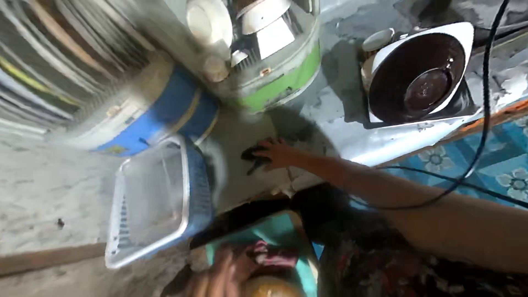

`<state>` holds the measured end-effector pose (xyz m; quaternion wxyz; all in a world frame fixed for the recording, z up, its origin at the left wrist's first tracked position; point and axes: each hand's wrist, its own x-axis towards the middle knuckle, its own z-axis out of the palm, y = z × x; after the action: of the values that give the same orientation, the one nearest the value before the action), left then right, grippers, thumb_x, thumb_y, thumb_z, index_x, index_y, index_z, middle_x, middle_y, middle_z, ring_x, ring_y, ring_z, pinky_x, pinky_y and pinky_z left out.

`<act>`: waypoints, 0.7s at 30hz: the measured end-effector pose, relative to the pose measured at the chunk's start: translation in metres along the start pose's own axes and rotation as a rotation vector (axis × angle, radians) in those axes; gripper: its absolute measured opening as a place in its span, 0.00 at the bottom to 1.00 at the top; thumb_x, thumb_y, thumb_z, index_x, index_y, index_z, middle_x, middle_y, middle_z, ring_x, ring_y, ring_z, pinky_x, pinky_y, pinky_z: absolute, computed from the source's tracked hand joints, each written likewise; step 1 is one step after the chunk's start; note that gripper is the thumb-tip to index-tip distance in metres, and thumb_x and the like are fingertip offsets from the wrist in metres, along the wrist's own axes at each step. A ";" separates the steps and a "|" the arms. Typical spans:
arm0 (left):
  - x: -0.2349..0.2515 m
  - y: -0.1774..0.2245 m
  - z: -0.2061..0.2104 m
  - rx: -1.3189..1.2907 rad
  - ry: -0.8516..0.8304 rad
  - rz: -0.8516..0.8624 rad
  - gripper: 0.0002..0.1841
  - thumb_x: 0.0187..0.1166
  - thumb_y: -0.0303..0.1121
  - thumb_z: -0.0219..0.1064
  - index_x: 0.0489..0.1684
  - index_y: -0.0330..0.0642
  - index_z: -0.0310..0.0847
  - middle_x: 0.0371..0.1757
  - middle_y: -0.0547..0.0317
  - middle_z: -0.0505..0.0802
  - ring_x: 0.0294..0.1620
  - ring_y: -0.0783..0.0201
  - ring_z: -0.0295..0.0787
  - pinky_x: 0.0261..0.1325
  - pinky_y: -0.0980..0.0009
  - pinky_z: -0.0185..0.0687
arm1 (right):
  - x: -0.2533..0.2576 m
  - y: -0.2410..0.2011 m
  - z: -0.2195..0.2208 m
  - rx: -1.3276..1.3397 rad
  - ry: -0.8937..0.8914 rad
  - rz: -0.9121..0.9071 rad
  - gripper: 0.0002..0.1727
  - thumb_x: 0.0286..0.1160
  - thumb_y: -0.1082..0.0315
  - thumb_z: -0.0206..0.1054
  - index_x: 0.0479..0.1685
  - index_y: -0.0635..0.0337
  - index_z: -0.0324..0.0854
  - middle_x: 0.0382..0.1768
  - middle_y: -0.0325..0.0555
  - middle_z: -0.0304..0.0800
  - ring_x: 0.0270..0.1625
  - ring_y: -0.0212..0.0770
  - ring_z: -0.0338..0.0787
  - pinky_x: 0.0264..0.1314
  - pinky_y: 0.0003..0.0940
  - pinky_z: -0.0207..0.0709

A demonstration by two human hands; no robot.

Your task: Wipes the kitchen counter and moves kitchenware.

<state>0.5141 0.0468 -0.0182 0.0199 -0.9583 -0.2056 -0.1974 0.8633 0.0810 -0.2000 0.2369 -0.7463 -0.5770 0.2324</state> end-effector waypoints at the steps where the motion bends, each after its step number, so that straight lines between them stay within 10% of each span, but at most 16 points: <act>1: 0.023 0.010 0.018 -0.046 0.008 0.025 0.17 0.85 0.36 0.59 0.50 0.35 0.93 0.36 0.42 0.94 0.38 0.48 0.91 0.45 0.58 0.83 | 0.016 0.012 0.011 0.011 -0.008 0.010 0.39 0.73 0.46 0.75 0.88 0.36 0.69 0.94 0.51 0.52 0.93 0.69 0.49 0.85 0.80 0.41; 8: 0.072 0.057 0.112 -0.337 -0.034 -0.030 0.14 0.79 0.33 0.64 0.49 0.37 0.94 0.44 0.49 0.97 0.46 0.55 0.95 0.54 0.60 0.89 | -0.002 -0.013 0.071 0.115 -0.079 -0.273 0.19 0.78 0.69 0.70 0.68 0.58 0.86 0.79 0.60 0.76 0.82 0.69 0.70 0.83 0.67 0.63; 12: 0.036 0.057 0.137 -0.434 -0.125 -0.175 0.11 0.75 0.27 0.68 0.48 0.35 0.94 0.45 0.45 0.97 0.47 0.51 0.96 0.55 0.54 0.90 | -0.069 -0.024 0.012 0.531 -0.021 -0.200 0.14 0.77 0.74 0.68 0.58 0.68 0.89 0.64 0.67 0.86 0.70 0.64 0.83 0.78 0.56 0.71; 16: 0.006 0.042 0.157 -0.561 -0.239 -0.216 0.11 0.78 0.23 0.66 0.53 0.27 0.90 0.49 0.38 0.95 0.49 0.50 0.95 0.59 0.54 0.88 | -0.140 0.000 -0.037 0.345 0.286 -0.131 0.12 0.75 0.73 0.70 0.53 0.62 0.92 0.60 0.60 0.88 0.64 0.60 0.87 0.66 0.54 0.82; 18: 0.010 0.042 0.175 -0.641 -0.247 -0.174 0.12 0.81 0.25 0.63 0.54 0.26 0.88 0.49 0.39 0.95 0.49 0.53 0.95 0.59 0.57 0.89 | -0.152 0.022 -0.032 0.177 0.236 -0.013 0.11 0.77 0.68 0.71 0.54 0.56 0.93 0.64 0.57 0.86 0.67 0.62 0.83 0.62 0.58 0.83; 21: 0.049 0.069 0.189 -0.738 -0.261 -0.092 0.15 0.84 0.27 0.59 0.55 0.25 0.86 0.44 0.42 0.95 0.44 0.62 0.94 0.53 0.67 0.89 | -0.136 0.066 0.019 -0.010 0.148 0.077 0.19 0.85 0.55 0.64 0.69 0.49 0.86 0.83 0.53 0.73 0.84 0.63 0.70 0.82 0.67 0.63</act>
<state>0.6524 0.0252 -0.1701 -0.3613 -0.9078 -0.1644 -0.1353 0.8698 -0.0642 -0.2459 0.2660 -0.7841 -0.5300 0.1827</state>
